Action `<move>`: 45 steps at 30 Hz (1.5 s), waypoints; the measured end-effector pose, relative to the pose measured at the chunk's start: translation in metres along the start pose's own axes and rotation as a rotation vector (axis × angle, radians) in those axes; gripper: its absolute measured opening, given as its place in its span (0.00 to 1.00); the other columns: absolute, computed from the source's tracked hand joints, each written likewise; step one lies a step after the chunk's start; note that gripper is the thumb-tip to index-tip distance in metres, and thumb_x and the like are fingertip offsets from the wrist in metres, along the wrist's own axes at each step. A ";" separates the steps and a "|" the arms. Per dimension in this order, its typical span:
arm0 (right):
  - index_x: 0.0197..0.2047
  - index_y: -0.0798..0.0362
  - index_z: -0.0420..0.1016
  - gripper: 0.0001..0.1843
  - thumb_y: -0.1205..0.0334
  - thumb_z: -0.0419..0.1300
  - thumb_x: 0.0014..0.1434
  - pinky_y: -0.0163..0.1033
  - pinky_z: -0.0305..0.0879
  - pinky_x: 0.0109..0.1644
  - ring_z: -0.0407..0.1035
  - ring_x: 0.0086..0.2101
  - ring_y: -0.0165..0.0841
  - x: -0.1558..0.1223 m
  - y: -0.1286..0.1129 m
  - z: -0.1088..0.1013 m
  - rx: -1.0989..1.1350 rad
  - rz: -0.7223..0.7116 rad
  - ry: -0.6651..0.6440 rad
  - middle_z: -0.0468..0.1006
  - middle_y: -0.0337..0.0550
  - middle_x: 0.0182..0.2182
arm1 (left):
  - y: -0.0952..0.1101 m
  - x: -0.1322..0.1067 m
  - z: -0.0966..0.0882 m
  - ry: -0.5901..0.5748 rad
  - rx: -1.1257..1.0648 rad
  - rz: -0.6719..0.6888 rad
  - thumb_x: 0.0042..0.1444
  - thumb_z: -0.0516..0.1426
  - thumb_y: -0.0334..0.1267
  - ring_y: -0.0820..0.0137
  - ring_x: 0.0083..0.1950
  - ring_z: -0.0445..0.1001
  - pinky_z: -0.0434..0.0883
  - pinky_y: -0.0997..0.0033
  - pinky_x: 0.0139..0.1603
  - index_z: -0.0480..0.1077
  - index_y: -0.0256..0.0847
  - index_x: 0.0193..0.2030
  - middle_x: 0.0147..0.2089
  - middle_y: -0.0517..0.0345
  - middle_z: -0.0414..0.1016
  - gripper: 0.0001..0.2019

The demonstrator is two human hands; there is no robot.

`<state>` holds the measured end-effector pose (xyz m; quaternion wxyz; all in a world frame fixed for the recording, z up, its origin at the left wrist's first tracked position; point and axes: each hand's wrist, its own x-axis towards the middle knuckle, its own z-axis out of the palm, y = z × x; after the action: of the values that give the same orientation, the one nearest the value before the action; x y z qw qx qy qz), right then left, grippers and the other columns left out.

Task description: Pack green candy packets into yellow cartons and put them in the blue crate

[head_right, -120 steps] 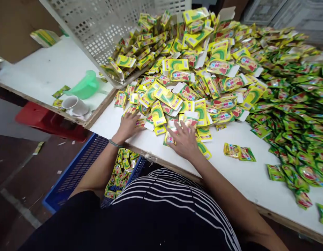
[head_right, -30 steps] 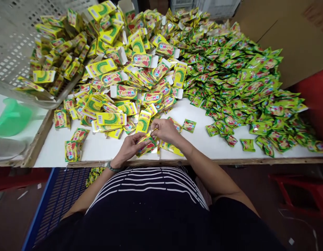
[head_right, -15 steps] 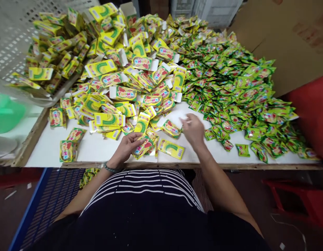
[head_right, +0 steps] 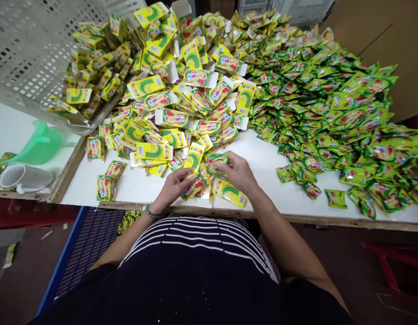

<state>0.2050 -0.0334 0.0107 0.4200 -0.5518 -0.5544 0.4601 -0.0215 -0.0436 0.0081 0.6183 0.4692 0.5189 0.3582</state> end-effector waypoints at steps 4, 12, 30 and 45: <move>0.33 0.50 0.76 0.13 0.49 0.62 0.54 0.38 0.64 0.32 0.68 0.29 0.34 0.006 -0.017 0.012 -0.262 -0.021 -0.215 0.76 0.38 0.24 | 0.004 -0.006 -0.002 -0.063 -0.108 -0.011 0.44 0.68 0.50 0.70 0.37 0.75 0.72 0.71 0.42 0.76 0.37 0.45 0.36 0.58 0.80 0.25; 0.34 0.51 0.77 0.09 0.56 0.64 0.51 0.36 0.62 0.32 0.65 0.26 0.30 0.012 -0.026 0.035 -0.333 -0.090 -0.149 0.73 0.36 0.24 | 0.001 -0.005 -0.004 -0.092 -0.164 -0.014 0.40 0.70 0.46 0.68 0.39 0.77 0.73 0.69 0.42 0.75 0.36 0.46 0.40 0.55 0.81 0.26; 0.54 0.49 0.74 0.18 0.57 0.53 0.64 0.55 0.60 0.57 0.69 0.51 0.45 -0.015 -0.028 0.058 -0.451 -0.445 -0.026 0.81 0.47 0.35 | -0.004 -0.010 0.000 0.044 -0.334 0.103 0.46 0.67 0.53 0.74 0.27 0.69 0.68 0.73 0.33 0.66 0.40 0.58 0.25 0.66 0.71 0.34; 0.36 0.51 0.78 0.14 0.49 0.58 0.60 0.39 0.66 0.32 0.68 0.25 0.32 -0.011 -0.022 0.067 -0.179 -0.172 -0.144 0.74 0.38 0.22 | -0.007 -0.017 -0.007 0.000 -0.427 0.168 0.48 0.68 0.42 0.75 0.36 0.73 0.69 0.75 0.41 0.69 0.39 0.45 0.35 0.61 0.75 0.20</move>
<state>0.1352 -0.0464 0.0179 0.3660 -0.5031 -0.6672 0.4097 -0.0321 -0.0602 0.0065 0.6717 0.3691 0.3905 0.5100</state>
